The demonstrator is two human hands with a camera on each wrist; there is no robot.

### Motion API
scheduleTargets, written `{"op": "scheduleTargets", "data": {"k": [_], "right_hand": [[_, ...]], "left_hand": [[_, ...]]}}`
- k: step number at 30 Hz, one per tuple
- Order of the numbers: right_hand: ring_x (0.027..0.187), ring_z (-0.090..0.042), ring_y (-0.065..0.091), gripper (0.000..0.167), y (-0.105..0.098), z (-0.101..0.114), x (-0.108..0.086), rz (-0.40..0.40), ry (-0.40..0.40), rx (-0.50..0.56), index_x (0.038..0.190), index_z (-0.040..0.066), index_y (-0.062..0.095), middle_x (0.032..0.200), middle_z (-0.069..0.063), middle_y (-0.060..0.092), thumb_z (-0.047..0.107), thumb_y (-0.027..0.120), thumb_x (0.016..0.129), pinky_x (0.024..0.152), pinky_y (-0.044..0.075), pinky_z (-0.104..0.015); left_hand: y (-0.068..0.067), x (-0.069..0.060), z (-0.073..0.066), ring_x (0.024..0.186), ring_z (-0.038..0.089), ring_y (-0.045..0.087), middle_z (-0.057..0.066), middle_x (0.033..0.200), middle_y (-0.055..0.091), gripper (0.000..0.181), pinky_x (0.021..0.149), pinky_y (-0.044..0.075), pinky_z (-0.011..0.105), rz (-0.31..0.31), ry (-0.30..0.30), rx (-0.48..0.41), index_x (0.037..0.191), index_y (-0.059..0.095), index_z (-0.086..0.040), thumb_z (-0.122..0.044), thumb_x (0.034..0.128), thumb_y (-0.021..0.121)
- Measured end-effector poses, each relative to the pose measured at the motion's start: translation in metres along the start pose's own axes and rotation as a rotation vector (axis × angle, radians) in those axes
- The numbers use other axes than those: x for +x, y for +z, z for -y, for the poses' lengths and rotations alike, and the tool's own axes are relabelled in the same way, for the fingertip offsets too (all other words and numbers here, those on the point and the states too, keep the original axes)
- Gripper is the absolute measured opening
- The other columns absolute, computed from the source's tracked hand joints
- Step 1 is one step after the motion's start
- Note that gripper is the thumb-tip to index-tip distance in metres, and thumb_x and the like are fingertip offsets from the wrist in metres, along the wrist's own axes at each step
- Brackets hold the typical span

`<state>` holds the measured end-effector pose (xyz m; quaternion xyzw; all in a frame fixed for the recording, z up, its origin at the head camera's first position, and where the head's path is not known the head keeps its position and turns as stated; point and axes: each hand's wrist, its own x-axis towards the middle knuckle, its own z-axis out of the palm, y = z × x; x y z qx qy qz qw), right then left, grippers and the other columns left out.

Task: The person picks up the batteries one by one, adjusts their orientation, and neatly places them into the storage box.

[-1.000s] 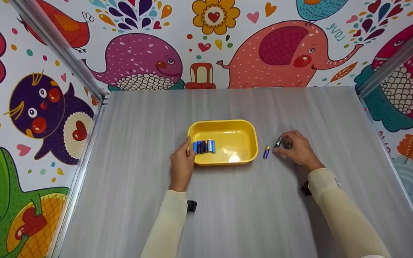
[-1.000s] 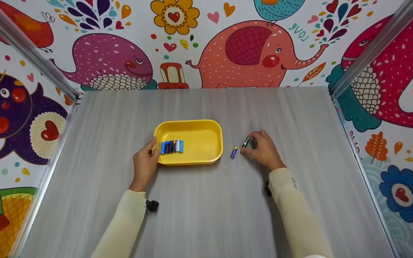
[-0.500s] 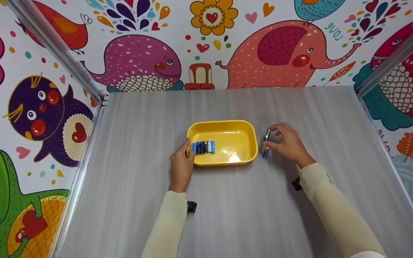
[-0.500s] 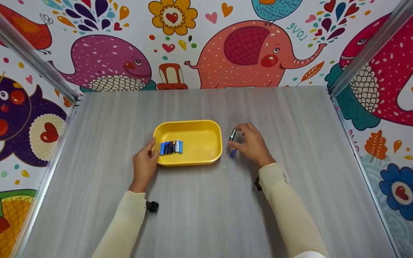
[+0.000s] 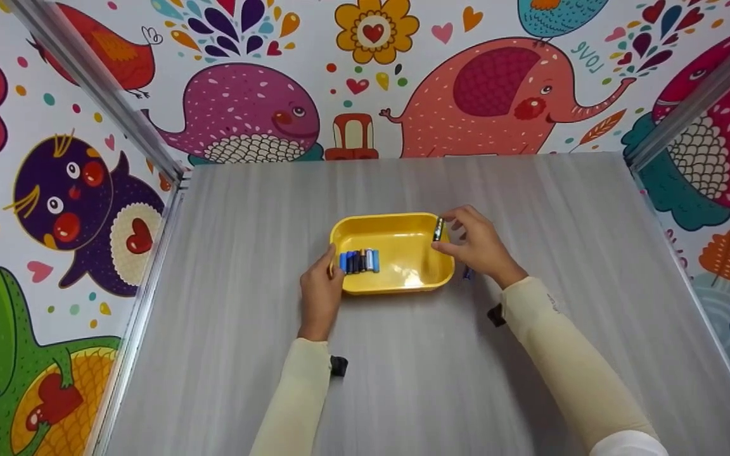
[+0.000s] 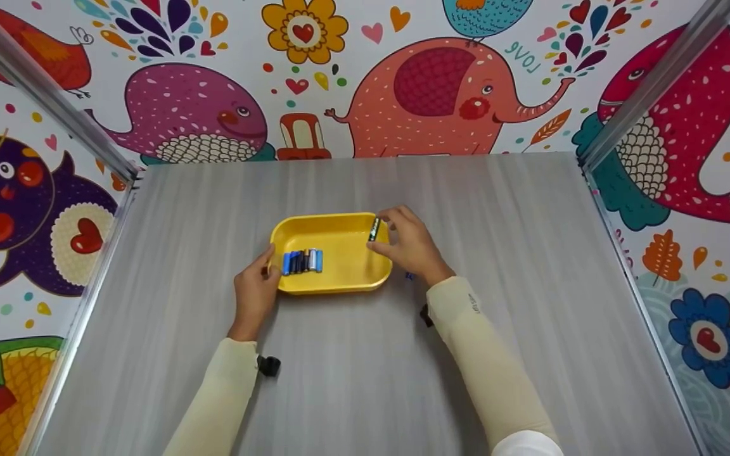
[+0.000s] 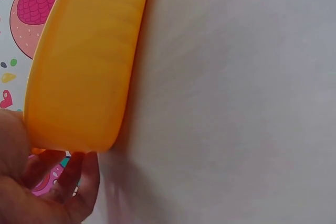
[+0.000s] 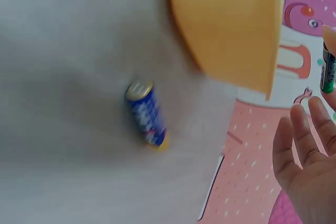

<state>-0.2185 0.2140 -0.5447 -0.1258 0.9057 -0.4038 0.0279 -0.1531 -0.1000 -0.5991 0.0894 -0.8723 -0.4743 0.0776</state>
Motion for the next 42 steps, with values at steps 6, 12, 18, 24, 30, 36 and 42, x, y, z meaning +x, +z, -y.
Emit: {"op": "scheduleTargets", "data": {"k": [6, 12, 18, 24, 30, 36, 42], "right_hand": [[0.111, -0.035, 0.061, 0.054, 0.016, 0.013, 0.010, 0.029, -0.049, 0.033, 0.128, 0.013, 0.062, 0.124, -0.012, 0.060, 0.034, 0.085, 0.084, 0.093, 0.059, -0.047], [0.114, -0.028, 0.059, 0.052, 0.030, 0.022, 0.016, 0.074, -0.003, 0.054, 0.127, 0.015, 0.061, 0.126, -0.007, 0.058, 0.033, 0.084, 0.084, 0.099, 0.057, -0.045], [0.113, -0.031, 0.059, 0.054, 0.047, 0.022, 0.018, 0.101, -0.007, 0.062, 0.130, 0.013, 0.062, 0.125, -0.005, 0.059, 0.030, 0.085, 0.084, 0.095, 0.058, -0.047], [0.112, -0.028, 0.061, 0.056, 0.059, 0.024, 0.020, 0.123, 0.007, 0.047, 0.132, 0.012, 0.062, 0.128, -0.001, 0.060, 0.033, 0.084, 0.084, 0.095, 0.058, -0.045], [0.112, -0.026, 0.061, 0.052, 0.069, 0.025, 0.022, 0.135, 0.027, 0.039, 0.128, 0.018, 0.062, 0.126, 0.000, 0.060, 0.037, 0.083, 0.085, 0.097, 0.057, -0.046], [0.111, -0.024, 0.061, 0.052, 0.079, 0.026, 0.025, 0.136, 0.027, 0.004, 0.127, 0.018, 0.063, 0.123, -0.002, 0.060, 0.036, 0.085, 0.084, 0.094, 0.057, -0.041], [0.110, -0.022, 0.059, 0.049, 0.088, 0.028, 0.029, 0.154, 0.054, -0.017, 0.124, 0.020, 0.063, 0.122, -0.001, 0.060, 0.036, 0.085, 0.083, 0.097, 0.056, -0.041]], "left_hand": [[0.000, 0.000, 0.001, 0.132, 0.016, 0.058, 0.002, 0.148, 0.059, 0.053, 0.107, 0.050, 0.035, 0.006, -0.019, 0.000, 0.149, 0.054, -0.014, -0.005, 0.0975, 0.063], [0.001, 0.001, 0.000, 0.132, 0.016, 0.058, 0.002, 0.148, 0.059, 0.052, 0.107, 0.051, 0.035, 0.005, -0.024, -0.006, 0.149, 0.054, -0.015, -0.006, 0.0977, 0.063], [0.001, 0.000, 0.002, 0.132, 0.015, 0.057, 0.001, 0.148, 0.059, 0.053, 0.106, 0.051, 0.034, -0.004, -0.003, 0.010, 0.148, 0.054, -0.015, -0.005, 0.0969, 0.064], [0.000, 0.001, 0.003, 0.133, 0.016, 0.057, 0.002, 0.148, 0.058, 0.052, 0.106, 0.051, 0.034, 0.000, 0.003, 0.014, 0.148, 0.054, -0.014, -0.007, 0.0976, 0.063], [0.001, 0.001, 0.002, 0.133, 0.016, 0.057, 0.002, 0.148, 0.059, 0.052, 0.107, 0.051, 0.035, -0.006, 0.006, 0.022, 0.148, 0.055, -0.014, -0.006, 0.0975, 0.064], [0.001, 0.001, 0.002, 0.130, 0.016, 0.059, 0.003, 0.148, 0.059, 0.052, 0.104, 0.052, 0.035, -0.003, 0.016, 0.010, 0.148, 0.055, -0.013, -0.005, 0.0970, 0.064], [0.000, 0.001, 0.001, 0.127, 0.014, 0.061, 0.002, 0.148, 0.059, 0.052, 0.104, 0.053, 0.035, 0.004, 0.003, 0.018, 0.148, 0.054, -0.014, -0.006, 0.0980, 0.063]]}}
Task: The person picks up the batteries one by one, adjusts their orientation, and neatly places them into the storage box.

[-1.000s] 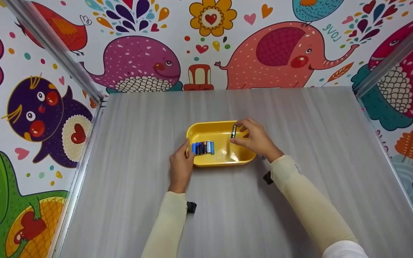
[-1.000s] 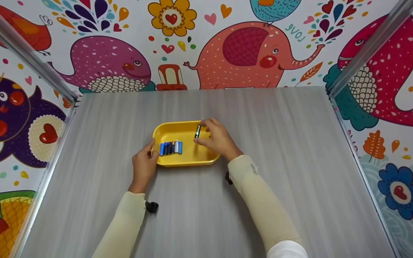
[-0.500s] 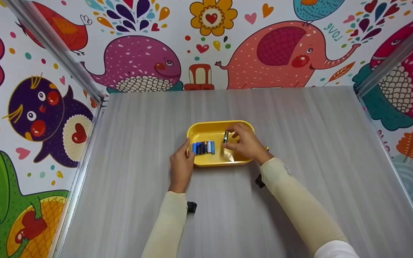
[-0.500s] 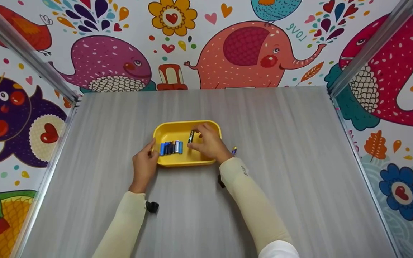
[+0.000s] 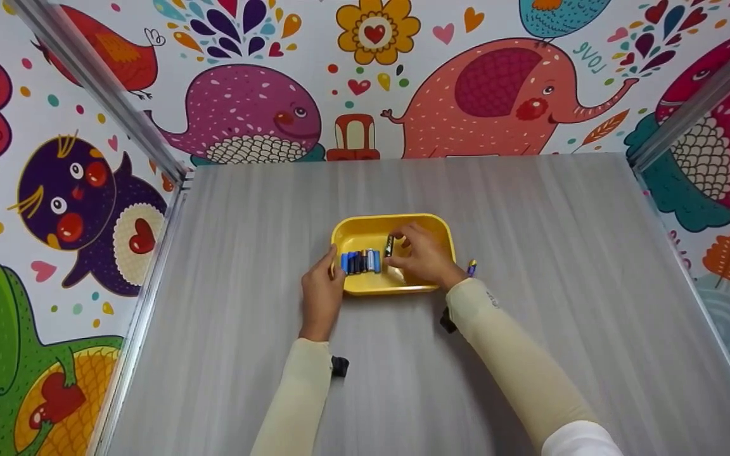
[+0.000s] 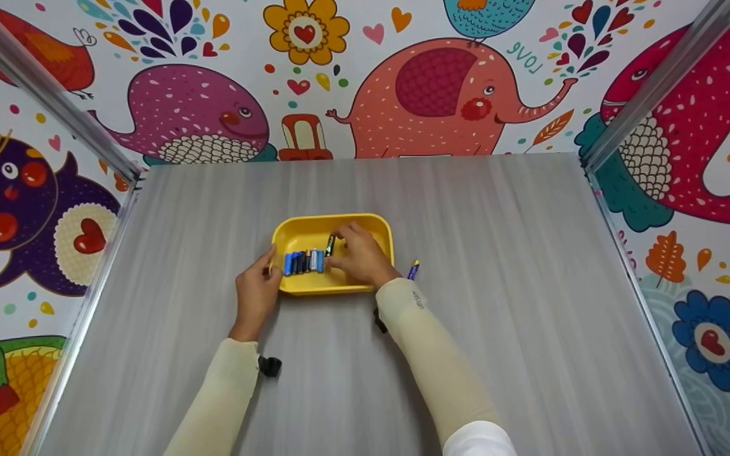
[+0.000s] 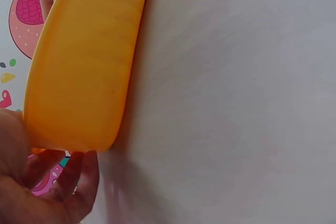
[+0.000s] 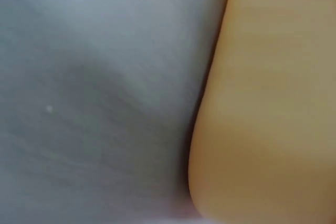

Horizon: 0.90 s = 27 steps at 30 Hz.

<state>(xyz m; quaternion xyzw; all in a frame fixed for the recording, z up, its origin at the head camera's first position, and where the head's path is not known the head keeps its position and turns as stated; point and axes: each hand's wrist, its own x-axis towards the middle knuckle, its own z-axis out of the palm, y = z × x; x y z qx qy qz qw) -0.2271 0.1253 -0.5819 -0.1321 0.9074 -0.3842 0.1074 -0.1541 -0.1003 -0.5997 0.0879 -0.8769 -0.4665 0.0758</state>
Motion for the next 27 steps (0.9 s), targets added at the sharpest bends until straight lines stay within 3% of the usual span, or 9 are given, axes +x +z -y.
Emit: {"op": "scheduleTargets", "data": {"k": [7, 18, 27], "right_hand": [[0.106, -0.021, 0.059, 0.053, 0.006, -0.003, 0.005, 0.037, -0.014, -0.055, 0.125, 0.018, 0.063, 0.116, 0.000, 0.059, 0.037, 0.086, 0.081, 0.096, 0.055, -0.039], [0.105, -0.021, 0.058, 0.052, 0.010, -0.006, 0.007, 0.074, -0.009, -0.051, 0.124, 0.017, 0.064, 0.113, 0.000, 0.058, 0.035, 0.087, 0.081, 0.096, 0.055, -0.039], [0.104, -0.022, 0.056, 0.054, 0.014, -0.006, 0.008, 0.098, 0.015, -0.088, 0.123, 0.019, 0.066, 0.113, 0.001, 0.056, 0.037, 0.089, 0.078, 0.097, 0.054, -0.039]], "left_hand": [[0.000, 0.000, -0.002, 0.125, 0.015, 0.062, 0.003, 0.146, 0.060, 0.052, 0.102, 0.054, 0.035, -0.005, 0.001, 0.017, 0.148, 0.055, -0.014, -0.007, 0.0973, 0.063], [-0.001, -0.001, -0.002, 0.120, 0.013, 0.063, 0.002, 0.146, 0.061, 0.053, 0.099, 0.056, 0.034, -0.008, -0.002, 0.001, 0.148, 0.055, -0.016, -0.006, 0.0969, 0.063], [-0.001, 0.000, 0.000, 0.128, 0.013, 0.059, 0.000, 0.148, 0.058, 0.052, 0.105, 0.052, 0.035, -0.002, -0.013, 0.001, 0.148, 0.054, -0.016, -0.008, 0.0977, 0.062]]}}
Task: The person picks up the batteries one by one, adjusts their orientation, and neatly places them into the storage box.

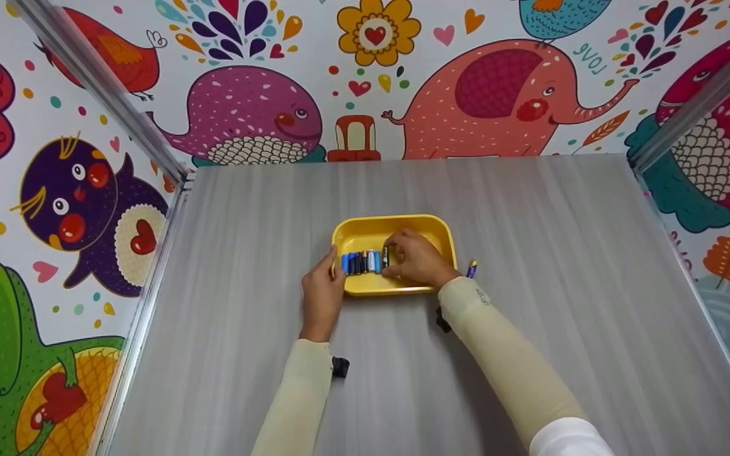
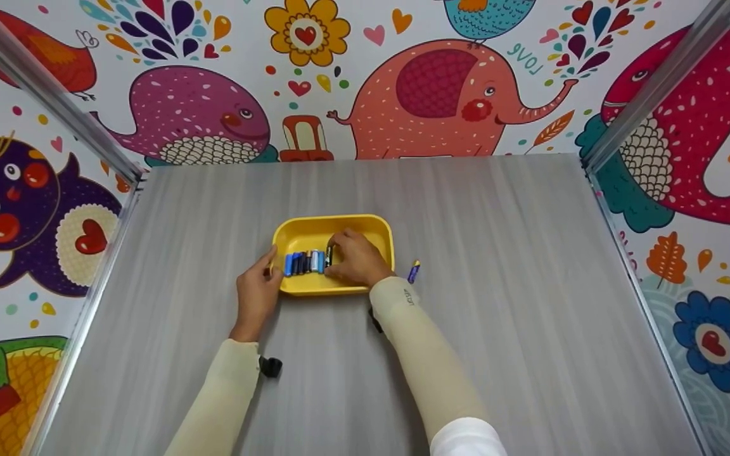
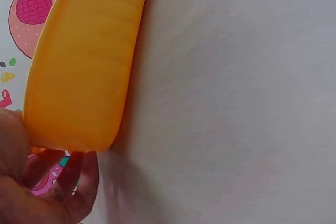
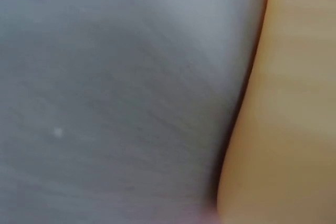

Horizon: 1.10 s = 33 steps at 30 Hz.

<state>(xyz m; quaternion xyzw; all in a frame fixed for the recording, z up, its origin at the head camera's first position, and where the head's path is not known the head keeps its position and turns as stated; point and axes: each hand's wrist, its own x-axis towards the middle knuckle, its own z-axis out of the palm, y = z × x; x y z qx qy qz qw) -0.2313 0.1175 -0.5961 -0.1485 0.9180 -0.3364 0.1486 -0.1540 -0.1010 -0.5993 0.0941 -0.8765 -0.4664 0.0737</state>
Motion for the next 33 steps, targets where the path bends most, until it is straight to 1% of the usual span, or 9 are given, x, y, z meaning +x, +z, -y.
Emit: {"op": "scheduleTargets", "data": {"k": [3, 4, 10, 13, 16, 21, 29, 33], "right_hand": [[0.104, -0.021, 0.056, 0.055, 0.0011, 0.0012, -0.0001, 0.008, 0.013, -0.023, 0.124, 0.019, 0.066, 0.113, 0.001, 0.056, 0.039, 0.089, 0.078, 0.099, 0.053, -0.038], [0.104, -0.020, 0.055, 0.055, 0.0015, 0.0017, -0.0002, 0.009, 0.014, -0.030, 0.124, 0.019, 0.066, 0.113, 0.002, 0.056, 0.039, 0.089, 0.078, 0.100, 0.053, -0.038], [0.103, -0.020, 0.055, 0.057, 0.0040, 0.0014, -0.0001, 0.011, -0.012, -0.071, 0.124, 0.018, 0.068, 0.113, 0.000, 0.058, 0.041, 0.090, 0.077, 0.101, 0.051, -0.037], [0.105, -0.020, 0.055, 0.058, 0.0049, 0.0007, 0.0002, 0.014, -0.012, -0.086, 0.125, 0.018, 0.068, 0.114, 0.000, 0.059, 0.042, 0.089, 0.076, 0.102, 0.050, -0.038], [0.107, -0.020, 0.055, 0.058, 0.0050, 0.0009, -0.0001, 0.017, -0.007, -0.088, 0.125, 0.018, 0.068, 0.115, 0.000, 0.059, 0.043, 0.089, 0.077, 0.105, 0.049, -0.039], [0.107, -0.020, 0.054, 0.058, 0.0054, 0.0007, -0.0004, 0.017, -0.016, -0.082, 0.124, 0.017, 0.068, 0.115, 0.000, 0.060, 0.044, 0.089, 0.077, 0.105, 0.049, -0.039], [0.110, -0.021, 0.054, 0.056, 0.0054, 0.0006, -0.0004, 0.015, -0.019, -0.096, 0.123, 0.018, 0.069, 0.117, -0.001, 0.060, 0.043, 0.089, 0.077, 0.108, 0.047, -0.039], [0.112, -0.022, 0.054, 0.056, 0.0050, 0.0009, -0.0005, 0.014, -0.019, -0.099, 0.124, 0.017, 0.069, 0.118, -0.002, 0.059, 0.042, 0.089, 0.077, 0.110, 0.046, -0.040]], "left_hand": [[-0.0002, -0.0001, -0.0001, 0.128, 0.012, 0.059, 0.000, 0.149, 0.058, 0.053, 0.106, 0.052, 0.035, 0.004, -0.008, -0.001, 0.149, 0.053, -0.017, -0.008, 0.0978, 0.062], [-0.0003, -0.0001, -0.0001, 0.125, 0.012, 0.060, 0.000, 0.148, 0.058, 0.053, 0.105, 0.053, 0.034, 0.003, -0.010, 0.002, 0.149, 0.053, -0.017, -0.008, 0.0978, 0.062], [-0.0005, -0.0004, 0.0006, 0.117, 0.013, 0.063, 0.002, 0.146, 0.061, 0.052, 0.100, 0.055, 0.034, -0.018, 0.021, 0.021, 0.147, 0.055, -0.016, -0.007, 0.0967, 0.062], [-0.0004, -0.0007, 0.0006, 0.116, 0.013, 0.063, 0.002, 0.146, 0.061, 0.052, 0.100, 0.055, 0.034, -0.016, 0.022, 0.020, 0.147, 0.055, -0.016, -0.007, 0.0967, 0.062], [-0.0004, -0.0008, 0.0003, 0.120, 0.014, 0.063, 0.001, 0.147, 0.060, 0.052, 0.102, 0.054, 0.034, -0.010, 0.016, 0.024, 0.148, 0.054, -0.016, -0.007, 0.0970, 0.063], [0.0004, -0.0006, 0.0000, 0.132, 0.016, 0.058, 0.001, 0.147, 0.059, 0.052, 0.108, 0.050, 0.035, -0.008, 0.003, 0.022, 0.148, 0.054, -0.015, -0.006, 0.0975, 0.063], [0.0017, -0.0008, 0.0000, 0.129, 0.017, 0.060, 0.002, 0.146, 0.061, 0.053, 0.106, 0.051, 0.036, -0.016, -0.004, 0.022, 0.148, 0.054, -0.017, -0.007, 0.0973, 0.064], [0.0019, -0.0005, -0.0003, 0.130, 0.016, 0.059, 0.001, 0.146, 0.060, 0.053, 0.107, 0.051, 0.035, -0.012, -0.001, 0.016, 0.148, 0.054, -0.017, -0.007, 0.0974, 0.064]]}}
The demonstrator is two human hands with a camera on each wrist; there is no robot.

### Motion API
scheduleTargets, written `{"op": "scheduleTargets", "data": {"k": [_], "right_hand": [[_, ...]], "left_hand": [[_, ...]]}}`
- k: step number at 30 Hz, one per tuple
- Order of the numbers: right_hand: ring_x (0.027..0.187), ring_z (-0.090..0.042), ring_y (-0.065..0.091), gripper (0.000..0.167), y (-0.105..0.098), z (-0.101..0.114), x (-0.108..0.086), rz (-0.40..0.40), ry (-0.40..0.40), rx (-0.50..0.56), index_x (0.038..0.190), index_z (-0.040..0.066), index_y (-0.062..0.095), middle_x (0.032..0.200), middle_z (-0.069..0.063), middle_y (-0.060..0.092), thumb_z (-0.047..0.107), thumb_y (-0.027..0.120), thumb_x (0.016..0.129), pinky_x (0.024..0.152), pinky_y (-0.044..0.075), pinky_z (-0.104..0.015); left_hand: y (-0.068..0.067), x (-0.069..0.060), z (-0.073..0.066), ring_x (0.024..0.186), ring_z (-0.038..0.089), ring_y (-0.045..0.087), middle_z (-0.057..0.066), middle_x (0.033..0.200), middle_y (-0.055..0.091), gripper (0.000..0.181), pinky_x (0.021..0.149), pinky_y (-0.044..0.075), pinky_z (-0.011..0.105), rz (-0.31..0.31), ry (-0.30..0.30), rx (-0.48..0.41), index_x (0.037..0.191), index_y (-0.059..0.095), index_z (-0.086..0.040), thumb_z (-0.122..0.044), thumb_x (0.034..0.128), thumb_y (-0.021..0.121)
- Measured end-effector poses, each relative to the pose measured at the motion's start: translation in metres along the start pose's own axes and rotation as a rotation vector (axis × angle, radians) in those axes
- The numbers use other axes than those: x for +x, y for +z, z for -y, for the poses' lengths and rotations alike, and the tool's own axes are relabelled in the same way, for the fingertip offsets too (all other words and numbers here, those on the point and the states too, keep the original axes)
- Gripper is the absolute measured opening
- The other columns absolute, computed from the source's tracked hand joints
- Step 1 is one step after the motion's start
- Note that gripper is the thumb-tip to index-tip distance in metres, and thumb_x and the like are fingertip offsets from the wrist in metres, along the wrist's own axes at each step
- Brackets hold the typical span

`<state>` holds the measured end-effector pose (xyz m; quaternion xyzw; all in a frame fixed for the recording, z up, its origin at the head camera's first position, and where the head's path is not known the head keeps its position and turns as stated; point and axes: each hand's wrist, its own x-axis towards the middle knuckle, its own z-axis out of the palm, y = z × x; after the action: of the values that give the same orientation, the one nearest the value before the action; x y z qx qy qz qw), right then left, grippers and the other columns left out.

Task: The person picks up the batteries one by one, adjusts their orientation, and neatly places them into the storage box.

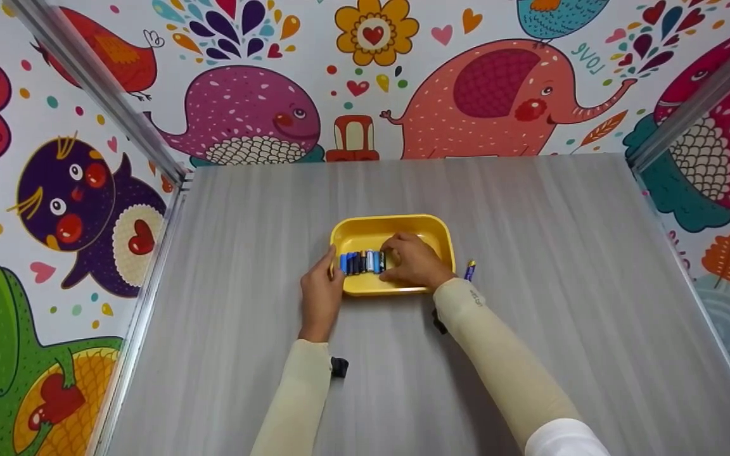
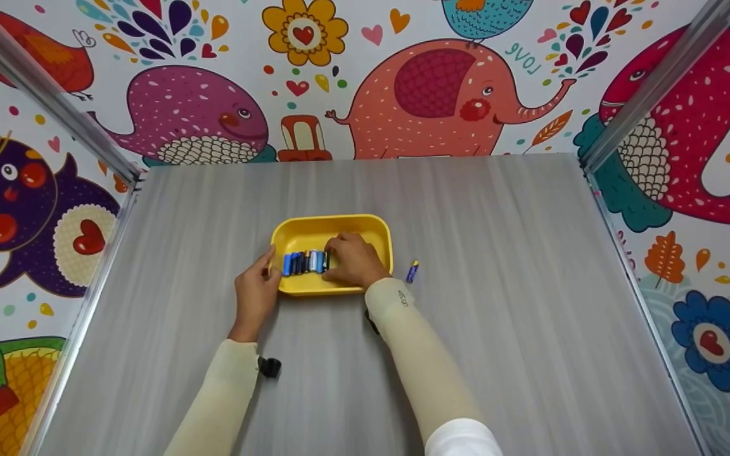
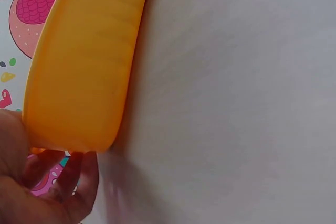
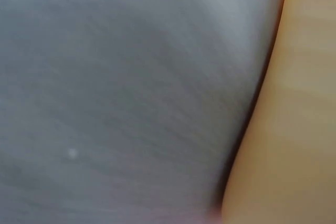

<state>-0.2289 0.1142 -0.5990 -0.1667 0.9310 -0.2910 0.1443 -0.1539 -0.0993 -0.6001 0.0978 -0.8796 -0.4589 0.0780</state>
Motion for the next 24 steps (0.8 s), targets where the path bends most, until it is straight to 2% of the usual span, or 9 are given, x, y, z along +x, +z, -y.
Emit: {"op": "scheduleTargets", "data": {"k": [8, 24], "right_hand": [[0.113, -0.021, 0.052, 0.057, 0.0003, 0.0001, 0.0005, -0.001, -0.011, -0.016, 0.123, 0.017, 0.070, 0.117, -0.002, 0.058, 0.045, 0.087, 0.077, 0.111, 0.045, -0.038], [0.114, -0.021, 0.053, 0.059, 0.0018, 0.0004, 0.0010, 0.001, 0.001, -0.035, 0.125, 0.017, 0.068, 0.120, -0.001, 0.058, 0.046, 0.086, 0.077, 0.112, 0.045, -0.040]], "left_hand": [[-0.0005, 0.0002, 0.0010, 0.127, 0.016, 0.061, 0.002, 0.145, 0.061, 0.051, 0.105, 0.053, 0.036, -0.008, 0.029, 0.003, 0.147, 0.056, -0.015, -0.006, 0.0970, 0.063], [-0.0010, -0.0002, 0.0004, 0.128, 0.014, 0.060, 0.001, 0.147, 0.059, 0.052, 0.107, 0.051, 0.036, -0.001, 0.013, 0.006, 0.148, 0.055, -0.015, -0.007, 0.0971, 0.063]]}}
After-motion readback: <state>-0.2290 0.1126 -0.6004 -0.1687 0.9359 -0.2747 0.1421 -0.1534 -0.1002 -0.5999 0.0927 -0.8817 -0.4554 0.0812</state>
